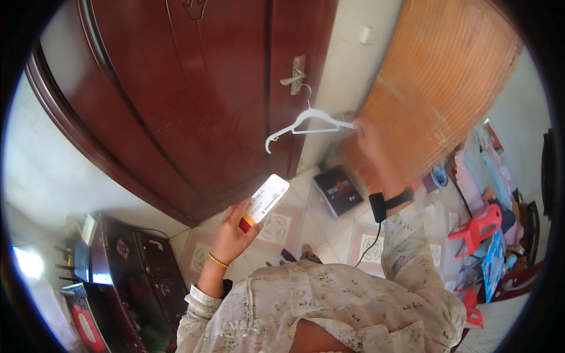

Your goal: Organizing medicine boxes and miscellaneous items on a wooden dresser and cleaning the surface.

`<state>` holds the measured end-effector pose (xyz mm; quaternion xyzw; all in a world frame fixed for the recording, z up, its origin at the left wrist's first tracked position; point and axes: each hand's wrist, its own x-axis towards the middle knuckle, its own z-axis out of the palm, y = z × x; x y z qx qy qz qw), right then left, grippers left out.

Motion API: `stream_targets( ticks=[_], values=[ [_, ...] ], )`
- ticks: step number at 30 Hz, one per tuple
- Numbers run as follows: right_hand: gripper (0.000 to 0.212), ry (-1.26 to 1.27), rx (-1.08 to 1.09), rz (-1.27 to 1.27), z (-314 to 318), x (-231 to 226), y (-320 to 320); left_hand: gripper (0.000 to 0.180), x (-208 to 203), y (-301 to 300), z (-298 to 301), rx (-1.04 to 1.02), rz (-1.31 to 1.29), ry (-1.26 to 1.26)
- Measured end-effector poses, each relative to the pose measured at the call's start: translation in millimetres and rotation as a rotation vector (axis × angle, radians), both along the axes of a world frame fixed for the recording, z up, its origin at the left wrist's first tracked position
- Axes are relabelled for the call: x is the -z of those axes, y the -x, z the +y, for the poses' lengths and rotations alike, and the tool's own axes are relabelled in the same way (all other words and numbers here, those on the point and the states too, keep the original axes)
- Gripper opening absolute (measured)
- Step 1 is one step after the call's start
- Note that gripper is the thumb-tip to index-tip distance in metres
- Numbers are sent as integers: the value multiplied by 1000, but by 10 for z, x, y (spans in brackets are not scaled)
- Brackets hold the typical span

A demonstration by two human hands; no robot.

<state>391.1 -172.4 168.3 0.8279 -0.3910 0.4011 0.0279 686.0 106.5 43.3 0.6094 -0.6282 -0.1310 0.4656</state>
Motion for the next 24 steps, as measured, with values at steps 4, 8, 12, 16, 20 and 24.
stream_targets(
  ticks=[4, 8, 12, 16, 20, 24],
  values=[
    [15, 145, 139, 222, -431, -226, -136, 61, 42, 76, -16, -61, 81, 1],
    [13, 269, 218, 458, -761, -388, -352, 60, 218, 74, -127, -167, 74, -26],
    [12, 285, 209, 535, -924, -265, -678, 60, 575, -49, -259, -240, 126, -11],
    [22, 392, 215, 498, -1208, 68, -708, 59, 814, -54, -333, -267, 186, 10],
    [37, 460, -63, 258, -922, 270, -1066, 59, 723, 0, -370, -367, 170, -22],
    [36, 155, -584, 134, -385, 780, -1732, 62, 616, 88, -281, -431, 347, -164]
  ],
)
